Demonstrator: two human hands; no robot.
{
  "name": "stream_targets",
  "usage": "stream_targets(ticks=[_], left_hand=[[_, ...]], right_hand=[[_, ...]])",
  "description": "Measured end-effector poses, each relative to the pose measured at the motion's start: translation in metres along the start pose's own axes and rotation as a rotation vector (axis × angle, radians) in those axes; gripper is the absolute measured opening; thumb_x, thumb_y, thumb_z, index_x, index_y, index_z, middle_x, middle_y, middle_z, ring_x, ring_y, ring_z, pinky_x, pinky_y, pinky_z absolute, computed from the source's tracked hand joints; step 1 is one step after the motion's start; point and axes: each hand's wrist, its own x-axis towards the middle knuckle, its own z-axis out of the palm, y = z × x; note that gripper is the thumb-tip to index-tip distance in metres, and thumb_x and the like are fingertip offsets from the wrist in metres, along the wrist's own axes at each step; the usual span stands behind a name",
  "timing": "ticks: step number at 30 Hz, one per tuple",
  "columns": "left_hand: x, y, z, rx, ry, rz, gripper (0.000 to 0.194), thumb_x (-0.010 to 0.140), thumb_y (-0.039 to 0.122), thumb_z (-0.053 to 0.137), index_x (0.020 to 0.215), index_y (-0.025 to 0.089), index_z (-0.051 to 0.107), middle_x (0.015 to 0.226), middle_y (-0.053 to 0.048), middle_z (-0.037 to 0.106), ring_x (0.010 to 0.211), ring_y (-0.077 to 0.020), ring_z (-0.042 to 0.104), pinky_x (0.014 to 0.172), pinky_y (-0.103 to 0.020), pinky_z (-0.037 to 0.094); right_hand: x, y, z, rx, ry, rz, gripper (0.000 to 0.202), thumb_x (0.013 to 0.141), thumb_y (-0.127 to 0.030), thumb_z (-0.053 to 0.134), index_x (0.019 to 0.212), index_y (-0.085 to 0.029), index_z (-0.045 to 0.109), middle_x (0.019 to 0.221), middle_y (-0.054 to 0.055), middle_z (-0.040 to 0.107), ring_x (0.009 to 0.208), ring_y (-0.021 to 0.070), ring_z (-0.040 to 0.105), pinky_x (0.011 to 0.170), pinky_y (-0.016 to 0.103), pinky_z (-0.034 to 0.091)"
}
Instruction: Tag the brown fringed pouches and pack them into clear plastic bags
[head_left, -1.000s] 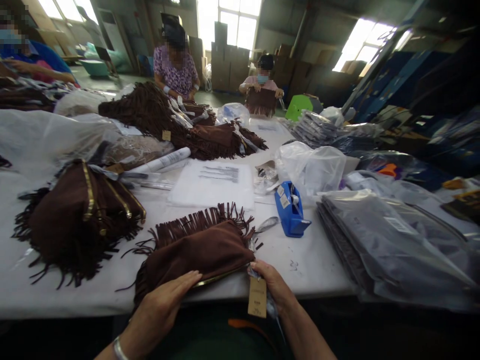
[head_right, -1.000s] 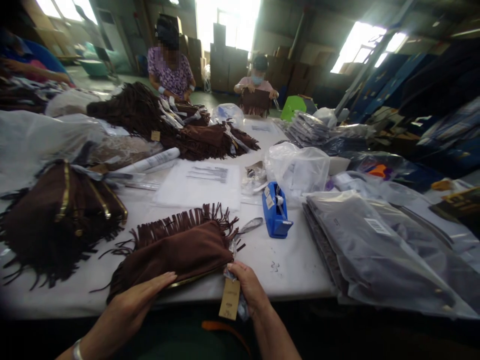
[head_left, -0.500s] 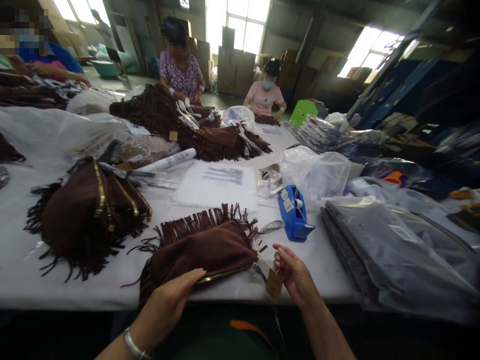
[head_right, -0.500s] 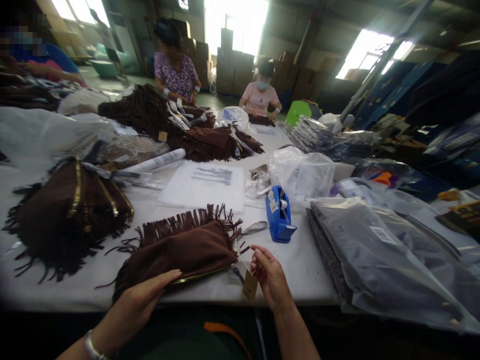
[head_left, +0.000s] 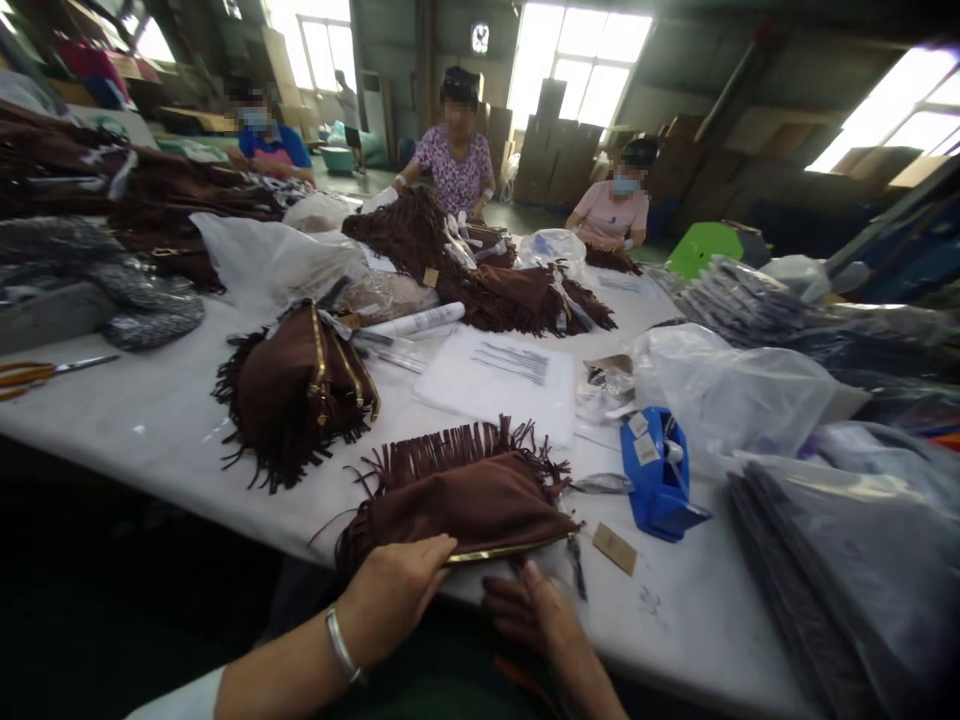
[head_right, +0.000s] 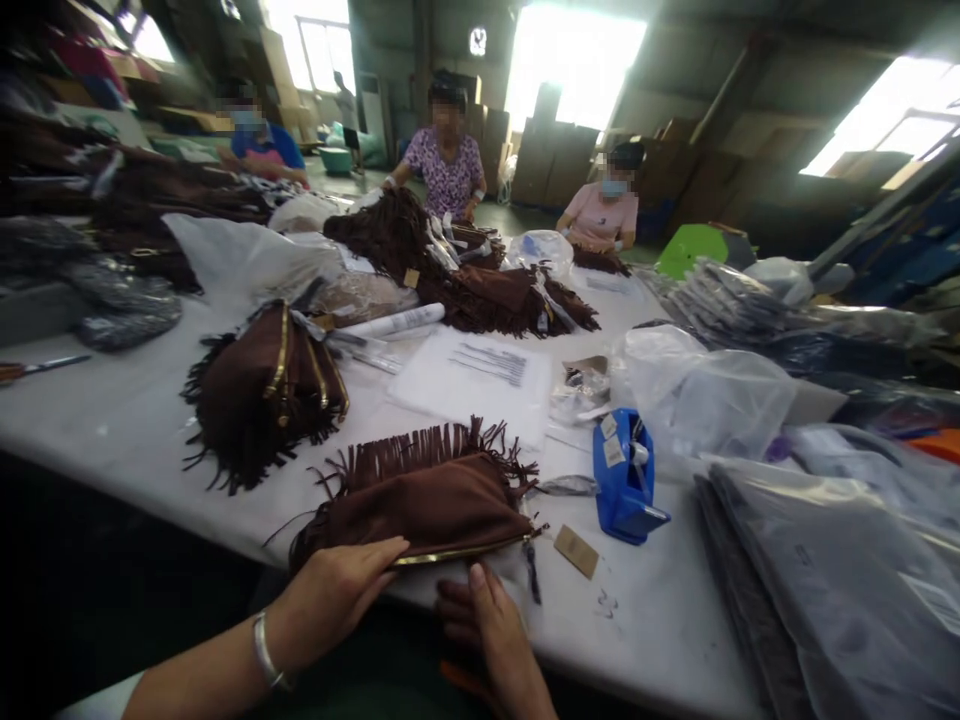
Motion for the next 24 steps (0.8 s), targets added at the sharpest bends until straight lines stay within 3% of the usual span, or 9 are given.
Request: stream_targets(ticks=[3, 7, 10, 13, 16, 17, 19, 21, 24], left_hand=[[0.008, 0.021, -0.003, -0.102, -0.022, 0.045, 0.035, 0.088, 0.015, 0.048, 0.122, 0.017, 0.054, 0.118, -0.008, 0.064, 0.103, -0.0224, 0.064, 0.088, -0.034, 0.054], [0.019, 0.025, -0.026, -0.349, 0.027, 0.038, 0.034, 0.092, 0.028, 0.048, 0.124, 0.022, 0.055, 0.12, -0.004, 0.063, 0.106, -0.0189, 0.062, 0.094, -0.027, 0.05], [0.02, 0.008, -0.046, -0.538, 0.12, -0.078, 0.031, 0.093, 0.033, 0.046, 0.121, 0.027, 0.058, 0.117, 0.001, 0.065, 0.107, -0.0157, 0.061, 0.096, -0.024, 0.047], [0.018, -0.015, -0.051, -0.664, 0.168, -0.207, 0.03, 0.091, 0.037, 0.048, 0.115, 0.024, 0.063, 0.115, 0.0, 0.066, 0.109, -0.0177, 0.06, 0.099, -0.028, 0.046], [0.016, -0.031, -0.038, -0.903, 0.092, -0.347, 0.034, 0.09, 0.041, 0.048, 0.111, 0.019, 0.064, 0.11, -0.005, 0.068, 0.105, -0.0199, 0.062, 0.095, -0.032, 0.049], [0.015, -0.033, -0.031, -0.997, 0.069, -0.39, 0.036, 0.09, 0.042, 0.048, 0.111, 0.017, 0.063, 0.11, -0.007, 0.068, 0.103, -0.0206, 0.063, 0.092, -0.033, 0.05], [0.011, -0.035, -0.016, -1.153, 0.043, -0.462, 0.039, 0.088, 0.043, 0.05, 0.111, 0.014, 0.062, 0.111, -0.01, 0.066, 0.1, -0.022, 0.064, 0.088, -0.035, 0.052], [0.003, -0.034, 0.001, -1.259, 0.026, -0.525, 0.041, 0.085, 0.043, 0.053, 0.112, 0.012, 0.061, 0.114, -0.013, 0.065, 0.099, -0.0233, 0.065, 0.086, -0.037, 0.051], [-0.016, -0.031, 0.023, -1.369, -0.051, -0.622, 0.044, 0.081, 0.042, 0.059, 0.113, 0.011, 0.06, 0.114, -0.016, 0.064, 0.097, -0.0243, 0.065, 0.084, -0.038, 0.052]], right_hand=[[0.026, -0.004, 0.014, 0.222, 0.132, -0.135, 0.055, 0.069, -0.054, 0.069, 0.108, -0.018, 0.056, 0.094, 0.005, 0.07, 0.089, 0.0254, 0.066, 0.074, 0.036, 0.053], [0.042, -0.066, 0.01, -0.04, 0.125, -0.261, 0.029, 0.072, -0.04, 0.067, 0.09, -0.018, 0.061, 0.075, 0.002, 0.069, 0.069, 0.0225, 0.064, 0.062, 0.033, 0.051], [0.032, -0.139, -0.001, -0.459, 0.113, -0.41, 0.024, 0.077, -0.039, 0.058, 0.086, -0.018, 0.064, 0.075, 0.005, 0.068, 0.067, 0.0227, 0.062, 0.061, 0.034, 0.047], [0.013, -0.21, 0.002, -1.115, 0.306, -0.726, 0.021, 0.08, -0.034, 0.054, 0.085, -0.018, 0.066, 0.068, 0.006, 0.065, 0.062, 0.0214, 0.058, 0.061, 0.035, 0.041], [0.002, -0.243, 0.024, -1.611, 0.466, -0.906, 0.025, 0.081, -0.027, 0.051, 0.1, -0.019, 0.065, 0.061, 0.006, 0.06, 0.06, 0.0226, 0.053, 0.059, 0.036, 0.037], [0.003, -0.24, 0.033, -1.704, 0.465, -0.987, 0.031, 0.081, -0.023, 0.049, 0.109, -0.019, 0.063, 0.067, 0.008, 0.062, 0.066, 0.0245, 0.054, 0.06, 0.036, 0.037], [0.013, -0.213, 0.048, -1.804, 0.423, -1.146, 0.044, 0.082, -0.016, 0.044, 0.124, -0.02, 0.055, 0.091, 0.012, 0.065, 0.083, 0.0282, 0.053, 0.066, 0.039, 0.039], [0.032, -0.16, 0.054, -1.85, 0.374, -1.19, 0.05, 0.082, -0.011, 0.042, 0.13, -0.021, 0.05, 0.106, 0.013, 0.061, 0.091, 0.0295, 0.05, 0.07, 0.04, 0.041], [0.061, -0.065, 0.043, -1.826, 0.26, -1.13, 0.05, 0.083, -0.008, 0.041, 0.128, -0.026, 0.052, 0.1, 0.01, 0.06, 0.084, 0.0253, 0.051, 0.066, 0.036, 0.044]])
